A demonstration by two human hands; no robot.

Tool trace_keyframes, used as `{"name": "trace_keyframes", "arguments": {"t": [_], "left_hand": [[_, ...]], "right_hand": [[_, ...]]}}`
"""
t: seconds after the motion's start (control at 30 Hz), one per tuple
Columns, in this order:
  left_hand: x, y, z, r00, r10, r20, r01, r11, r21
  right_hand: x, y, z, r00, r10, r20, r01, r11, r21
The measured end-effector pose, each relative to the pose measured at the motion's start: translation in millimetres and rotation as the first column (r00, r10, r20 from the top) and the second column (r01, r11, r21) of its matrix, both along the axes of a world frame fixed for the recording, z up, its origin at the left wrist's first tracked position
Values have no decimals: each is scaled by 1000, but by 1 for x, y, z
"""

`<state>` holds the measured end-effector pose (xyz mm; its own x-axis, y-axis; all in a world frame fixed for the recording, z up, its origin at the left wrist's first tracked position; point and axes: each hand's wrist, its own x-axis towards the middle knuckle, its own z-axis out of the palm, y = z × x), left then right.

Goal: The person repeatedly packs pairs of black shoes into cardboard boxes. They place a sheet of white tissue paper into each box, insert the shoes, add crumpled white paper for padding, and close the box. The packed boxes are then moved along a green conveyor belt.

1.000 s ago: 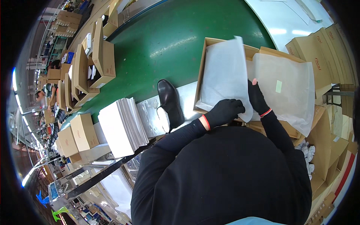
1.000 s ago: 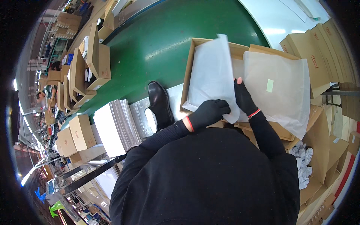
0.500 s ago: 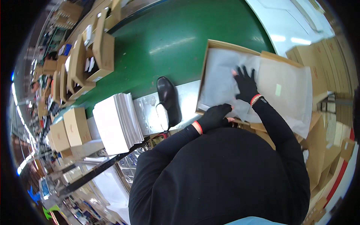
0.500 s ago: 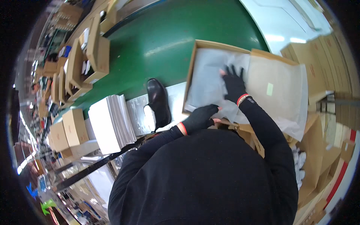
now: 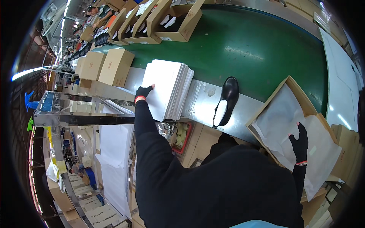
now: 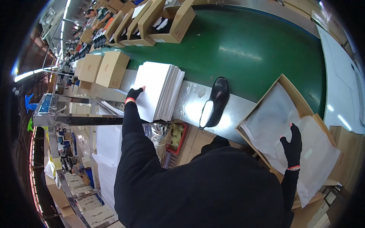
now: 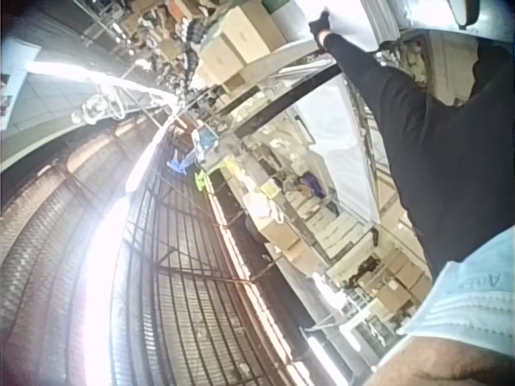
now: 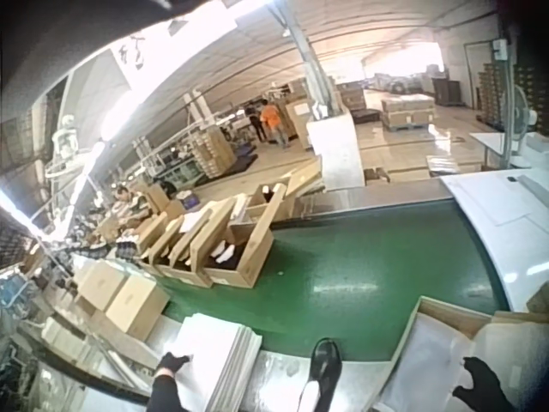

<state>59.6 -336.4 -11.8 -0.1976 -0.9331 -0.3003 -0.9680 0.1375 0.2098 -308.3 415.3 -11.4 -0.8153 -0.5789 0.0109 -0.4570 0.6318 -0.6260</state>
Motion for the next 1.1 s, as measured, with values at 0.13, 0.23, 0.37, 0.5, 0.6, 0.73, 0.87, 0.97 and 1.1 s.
{"name": "trace_keyframes", "arguments": {"t": [0.13, 0.23, 0.37, 0.5, 0.6, 0.73, 0.87, 0.97, 1.1], "left_hand": [[-99, 66, 17, 934, 99, 343, 97, 855, -510], [-50, 41, 40, 897, -395, -198, 76, 579, -812], [-161, 143, 127, 531, -623, -574, 313, 774, -550], [-236, 279, 132, 395, -364, -844, 663, 749, -13], [-293, 381, 55, 166, -802, -574, 847, 414, -333], [-341, 510, -58, 74, -798, -599, 953, 234, -194], [-355, 526, -71, 61, -768, -637, 950, 241, -199], [-374, 535, -62, 38, -767, -640, 943, 240, -232], [-385, 572, -75, 174, -872, -457, 973, 222, -55]], "right_hand": [[-1, 8, 17, 984, -149, -100, 152, 988, 27], [-11, 27, 18, 978, -145, -149, 140, 989, -40], [-4, 61, 24, 919, -250, -304, 276, 960, 46], [-1, 98, 15, 842, -339, -421, 407, 910, 81], [5, 133, 11, 756, -443, -482, 539, 839, 75], [29, 172, 10, 605, -554, -572, 744, 650, 158], [61, 223, 3, 526, -648, -551, 828, 537, 161], [81, 248, 2, 454, -694, -559, 881, 444, 165], [84, 261, -3, 416, -818, -397, 904, 419, 83]]}}
